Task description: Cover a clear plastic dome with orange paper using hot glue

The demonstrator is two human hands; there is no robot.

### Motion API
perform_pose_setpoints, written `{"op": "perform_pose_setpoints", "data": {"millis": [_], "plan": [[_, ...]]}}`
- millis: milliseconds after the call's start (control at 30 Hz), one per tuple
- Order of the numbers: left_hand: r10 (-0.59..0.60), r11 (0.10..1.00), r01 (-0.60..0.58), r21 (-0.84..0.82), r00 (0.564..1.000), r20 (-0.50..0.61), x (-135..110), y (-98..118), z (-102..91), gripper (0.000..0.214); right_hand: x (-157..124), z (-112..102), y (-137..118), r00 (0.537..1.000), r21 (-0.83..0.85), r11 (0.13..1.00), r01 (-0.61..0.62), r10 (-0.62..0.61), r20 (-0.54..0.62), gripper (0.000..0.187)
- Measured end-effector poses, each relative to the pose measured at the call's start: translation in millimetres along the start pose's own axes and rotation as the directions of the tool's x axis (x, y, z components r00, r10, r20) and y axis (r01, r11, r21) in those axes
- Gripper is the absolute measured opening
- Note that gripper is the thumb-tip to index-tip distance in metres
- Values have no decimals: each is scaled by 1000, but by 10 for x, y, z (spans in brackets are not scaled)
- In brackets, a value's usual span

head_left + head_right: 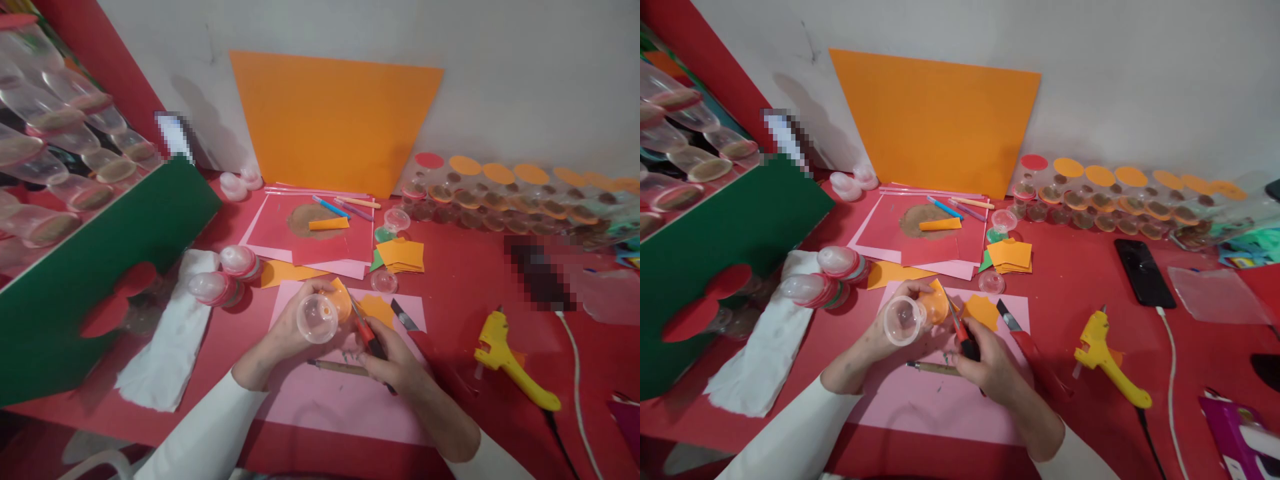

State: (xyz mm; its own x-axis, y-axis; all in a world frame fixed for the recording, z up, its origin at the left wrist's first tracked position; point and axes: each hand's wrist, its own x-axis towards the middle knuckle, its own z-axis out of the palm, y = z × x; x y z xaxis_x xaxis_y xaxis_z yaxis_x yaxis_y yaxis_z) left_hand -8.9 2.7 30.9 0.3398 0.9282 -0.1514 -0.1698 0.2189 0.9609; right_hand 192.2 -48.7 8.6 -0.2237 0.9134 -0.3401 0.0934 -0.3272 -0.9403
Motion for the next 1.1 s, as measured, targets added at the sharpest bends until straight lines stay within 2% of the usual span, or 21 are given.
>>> {"op": "perform_pose_setpoints", "data": {"millis": [100, 167, 233, 367, 533, 600, 800, 1100], "plan": [[-77, 996, 75, -44, 997, -31, 15, 120, 41, 58, 3, 2, 19, 1000, -3, 1000, -16, 15, -25, 23], [-57, 998, 54, -38, 996, -76, 50, 165, 62, 61, 2, 1, 27, 999, -12, 1000, -22, 22, -28, 24], [-18, 998, 11, -65, 994, -106, 83, 165, 81, 63, 3, 2, 37, 999, -20, 999, -27, 27, -23, 26], [-53, 989, 40, -145, 995, -81, 102, 60, 94, 68, 13, 15, 73, 999, -32, 999, -29, 28, -42, 25], [112, 990, -88, 113, 969, -222, 99, -93, 37, 59, 20, 33, 80, 999, -36, 999, -27, 26, -45, 22], [110, 987, -81, 139, 970, -218, 98, -117, 26, 58, 14, 35, 58, 999, -27, 999, -33, 32, -40, 21], [10, 983, 10, 183, 994, -108, 125, -64, 60, 62, -15, 18, -22, 997, -23, 998, -61, 59, -51, 27], [24, 975, 8, 224, 990, -139, 117, -34, 66, 56, -10, 17, -60, 996, 24, 996, -86, 86, -24, 28]]}}
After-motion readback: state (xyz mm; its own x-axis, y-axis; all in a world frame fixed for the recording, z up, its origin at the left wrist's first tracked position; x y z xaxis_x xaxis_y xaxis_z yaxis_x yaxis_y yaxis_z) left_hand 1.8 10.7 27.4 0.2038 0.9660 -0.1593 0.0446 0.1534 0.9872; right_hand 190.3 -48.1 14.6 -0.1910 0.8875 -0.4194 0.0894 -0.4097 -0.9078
